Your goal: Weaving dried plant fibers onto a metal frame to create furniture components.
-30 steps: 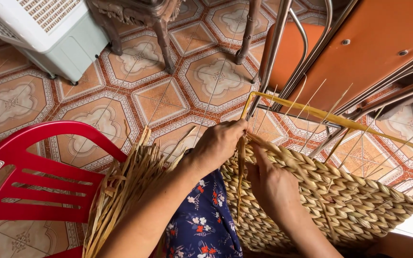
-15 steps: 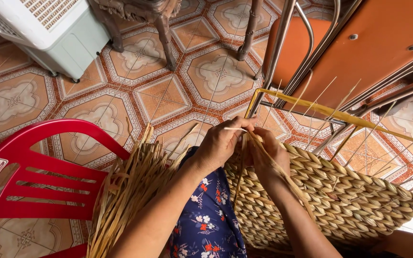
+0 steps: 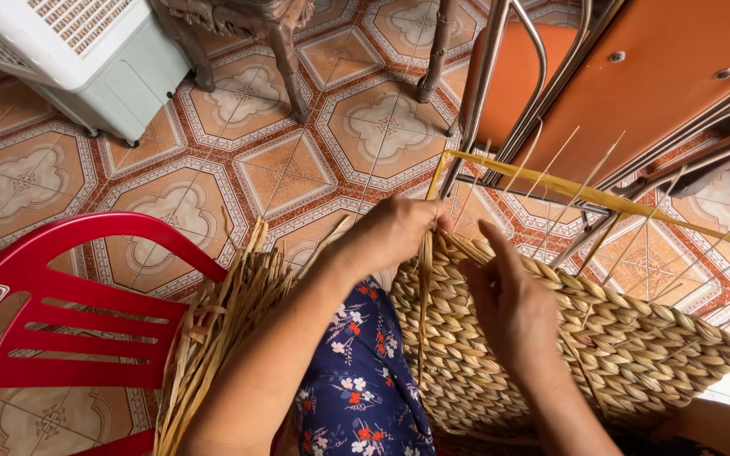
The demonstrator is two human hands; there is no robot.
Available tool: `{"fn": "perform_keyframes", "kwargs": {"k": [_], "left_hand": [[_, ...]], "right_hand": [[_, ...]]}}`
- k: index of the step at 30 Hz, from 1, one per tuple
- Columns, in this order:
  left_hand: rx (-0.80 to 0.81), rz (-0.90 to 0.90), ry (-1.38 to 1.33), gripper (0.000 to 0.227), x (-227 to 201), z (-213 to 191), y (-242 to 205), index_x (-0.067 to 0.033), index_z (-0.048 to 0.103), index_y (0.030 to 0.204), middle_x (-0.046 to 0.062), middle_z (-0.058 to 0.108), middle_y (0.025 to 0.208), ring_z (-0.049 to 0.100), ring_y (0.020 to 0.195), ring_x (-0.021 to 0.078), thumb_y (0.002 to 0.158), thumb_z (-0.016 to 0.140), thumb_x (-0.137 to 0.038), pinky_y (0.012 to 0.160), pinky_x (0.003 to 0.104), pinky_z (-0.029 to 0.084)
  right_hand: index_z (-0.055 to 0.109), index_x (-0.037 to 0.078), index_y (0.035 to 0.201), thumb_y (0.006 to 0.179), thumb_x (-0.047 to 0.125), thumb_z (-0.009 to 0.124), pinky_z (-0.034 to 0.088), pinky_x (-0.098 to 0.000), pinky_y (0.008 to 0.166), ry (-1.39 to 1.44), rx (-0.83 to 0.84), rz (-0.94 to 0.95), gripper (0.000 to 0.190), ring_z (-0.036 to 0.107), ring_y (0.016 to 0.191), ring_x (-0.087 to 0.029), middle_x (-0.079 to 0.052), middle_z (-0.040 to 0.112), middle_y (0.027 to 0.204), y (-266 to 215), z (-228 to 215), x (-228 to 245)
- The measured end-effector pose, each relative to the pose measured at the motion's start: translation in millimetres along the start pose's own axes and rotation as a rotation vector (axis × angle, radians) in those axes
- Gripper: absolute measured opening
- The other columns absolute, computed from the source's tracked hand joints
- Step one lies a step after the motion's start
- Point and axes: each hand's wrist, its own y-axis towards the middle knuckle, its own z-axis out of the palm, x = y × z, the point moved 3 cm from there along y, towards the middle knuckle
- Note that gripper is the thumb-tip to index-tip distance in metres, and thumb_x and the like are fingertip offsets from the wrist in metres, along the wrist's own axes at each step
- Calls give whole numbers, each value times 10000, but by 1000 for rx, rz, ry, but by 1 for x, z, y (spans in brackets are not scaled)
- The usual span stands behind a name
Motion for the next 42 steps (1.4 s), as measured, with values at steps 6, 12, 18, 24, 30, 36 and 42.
{"fn": "perform_keyframes", "kwargs": {"k": [6, 12, 18, 24, 30, 36, 42], "left_hand": [[75, -322, -273, 103, -35, -29, 0, -106, 717, 1035, 8, 765, 831, 672, 489, 85, 1009, 617, -96, 447, 217, 560], [-71, -300, -486, 117, -25, -19, -12, -94, 657, 1097, 17, 777, 849, 625, 442, 90, 990, 630, -133, 378, 237, 495], [166, -404, -338, 124, -40, -38, 6, -90, 588, 1094, 33, 762, 814, 698, 480, 100, 1013, 584, -184, 379, 261, 547], [262, -459, -261, 174, -28, -35, 15, -121, 623, 1098, 55, 792, 860, 719, 513, 123, 1026, 548, -261, 498, 296, 609], [339, -451, -296, 201, -28, -45, 14, -123, 635, 1127, 7, 752, 968, 730, 525, 118, 1016, 587, -284, 501, 330, 595], [-113, 28, 77, 149, -15, 0, -1, -163, 648, 1088, 68, 760, 796, 729, 637, 165, 986, 736, -226, 589, 322, 612], [-28, -142, -256, 201, -17, -11, -7, -126, 602, 1214, 63, 770, 845, 706, 507, 145, 1017, 630, -152, 489, 310, 575]], "right_hand": [[714, 168, 1127, 985, 357, 645, 429, -256, 351, -372, 61, -65, 247, 591, 489, -130, -34, 667, 929, 16, 8, -39], [680, 163, 1376, 914, 229, 718, 466, -264, 440, -233, -52, -189, 468, 584, 588, -131, -34, 629, 901, -3, 3, -26], [672, 264, 1084, 886, 251, 754, 503, -340, 563, -256, -56, -498, 214, 594, 731, -169, -16, 595, 927, -9, 9, 18], [723, 345, 1208, 646, -78, 614, 524, -302, 689, -433, -111, -787, 711, 612, 801, -176, -15, 610, 1009, -6, 3, 27], [694, 134, 1108, 858, -64, 639, 585, -305, 763, 197, -84, -511, 323, 666, 887, -172, -52, 644, 975, 12, -8, -9], [667, 48, 1287, 1000, 4, 590, 561, -225, 731, 619, 113, -33, 300, 664, 812, -96, -63, 718, 895, 41, -25, -29], [663, 1, 1152, 966, 40, 643, 536, -247, 680, 763, 205, 54, 191, 629, 824, -101, -63, 678, 930, 51, -2, -9]]}}
